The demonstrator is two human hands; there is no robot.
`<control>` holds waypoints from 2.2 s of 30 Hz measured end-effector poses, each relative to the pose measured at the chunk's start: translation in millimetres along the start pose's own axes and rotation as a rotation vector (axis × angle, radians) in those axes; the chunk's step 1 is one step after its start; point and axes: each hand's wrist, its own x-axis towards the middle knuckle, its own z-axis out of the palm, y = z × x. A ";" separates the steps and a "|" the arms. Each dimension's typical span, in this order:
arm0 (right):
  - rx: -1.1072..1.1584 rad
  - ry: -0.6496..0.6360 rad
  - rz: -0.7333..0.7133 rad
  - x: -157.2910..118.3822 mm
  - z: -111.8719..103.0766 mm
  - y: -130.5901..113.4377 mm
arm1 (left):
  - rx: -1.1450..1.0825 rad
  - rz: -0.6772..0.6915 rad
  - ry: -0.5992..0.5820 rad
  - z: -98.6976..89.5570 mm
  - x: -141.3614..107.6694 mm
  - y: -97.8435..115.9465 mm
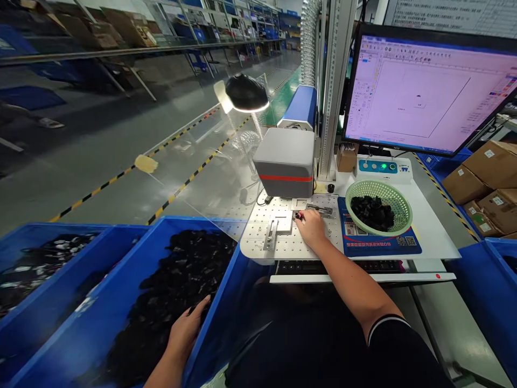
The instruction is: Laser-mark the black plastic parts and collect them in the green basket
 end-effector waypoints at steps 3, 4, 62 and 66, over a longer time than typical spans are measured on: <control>-0.020 0.040 0.022 -0.4 2.0 1.1 | 0.006 -0.027 0.015 -0.1 -4.8 4.7; -0.029 0.048 0.022 -0.3 2.8 1.7 | 0.015 -0.032 0.019 -0.6 -4.7 5.2; 0.017 -0.057 -0.243 -177.1 -47.4 4.2 | -0.074 -0.072 -0.026 2.4 -0.6 1.9; 0.009 -0.097 -0.254 -190.0 -48.7 10.4 | 0.003 -0.069 -0.029 2.0 0.5 2.5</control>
